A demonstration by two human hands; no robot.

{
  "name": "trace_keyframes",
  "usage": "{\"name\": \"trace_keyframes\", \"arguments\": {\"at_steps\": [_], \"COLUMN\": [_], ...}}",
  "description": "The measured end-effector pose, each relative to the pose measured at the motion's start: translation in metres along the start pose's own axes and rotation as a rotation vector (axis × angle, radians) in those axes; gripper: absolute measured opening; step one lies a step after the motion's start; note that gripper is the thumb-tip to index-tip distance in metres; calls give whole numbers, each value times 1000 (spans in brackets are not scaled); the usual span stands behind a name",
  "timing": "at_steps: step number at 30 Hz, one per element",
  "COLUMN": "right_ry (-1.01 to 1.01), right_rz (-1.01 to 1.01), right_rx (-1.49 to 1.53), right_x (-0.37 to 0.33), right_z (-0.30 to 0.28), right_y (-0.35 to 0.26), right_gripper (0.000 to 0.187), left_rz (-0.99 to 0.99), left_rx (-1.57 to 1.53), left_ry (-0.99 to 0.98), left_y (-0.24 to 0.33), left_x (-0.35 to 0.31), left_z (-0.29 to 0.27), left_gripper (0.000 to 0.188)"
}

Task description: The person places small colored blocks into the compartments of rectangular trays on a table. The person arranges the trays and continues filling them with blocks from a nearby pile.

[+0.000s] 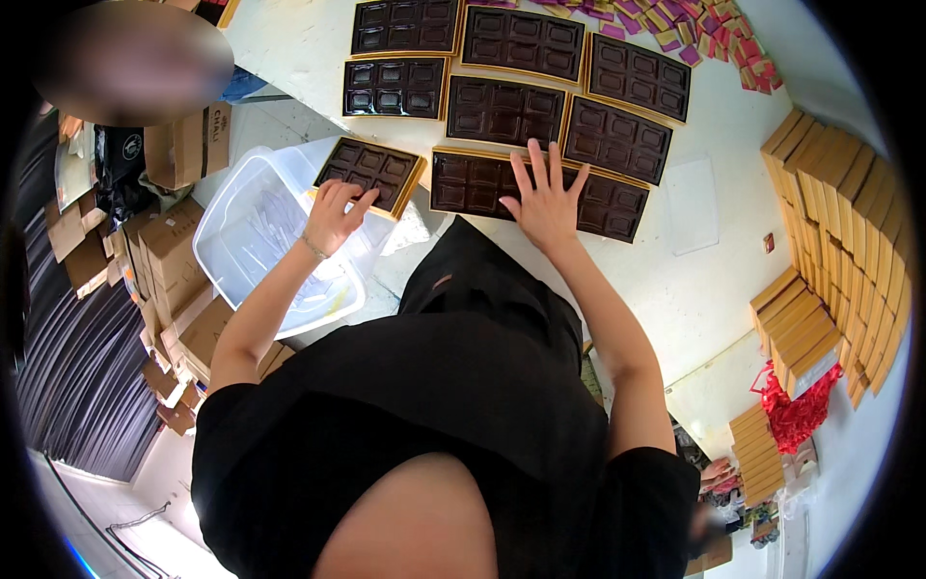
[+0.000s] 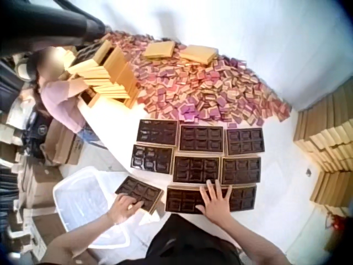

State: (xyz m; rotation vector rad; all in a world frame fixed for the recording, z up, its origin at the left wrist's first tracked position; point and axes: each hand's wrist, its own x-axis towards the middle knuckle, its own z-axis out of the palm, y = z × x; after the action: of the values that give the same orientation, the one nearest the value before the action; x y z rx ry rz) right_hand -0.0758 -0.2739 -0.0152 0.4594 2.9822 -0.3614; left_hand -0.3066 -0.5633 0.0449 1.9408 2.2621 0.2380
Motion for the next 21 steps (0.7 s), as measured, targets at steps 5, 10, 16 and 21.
{"name": "trace_keyframes", "arguments": {"at_steps": [5,10,16,21], "right_ry": [-8,39,180,339], "right_rz": [9,-2,10,634], "right_rx": [-76,-64,185,-118], "right_x": [-8,-22,-38,-63], "right_z": [-5,-6,-12,-15], "right_y": [15,31,61,163], "right_gripper": [68,70,76,70], "left_rz": [42,74,-113,-339], "left_rx": [-2,-37,-106,-3], "left_ry": [42,60,170,384], "left_y": [-4,8,8,-3], "left_x": [20,47,66,123], "left_z": [34,50,34,25], "left_gripper": [42,42,40,55]}}
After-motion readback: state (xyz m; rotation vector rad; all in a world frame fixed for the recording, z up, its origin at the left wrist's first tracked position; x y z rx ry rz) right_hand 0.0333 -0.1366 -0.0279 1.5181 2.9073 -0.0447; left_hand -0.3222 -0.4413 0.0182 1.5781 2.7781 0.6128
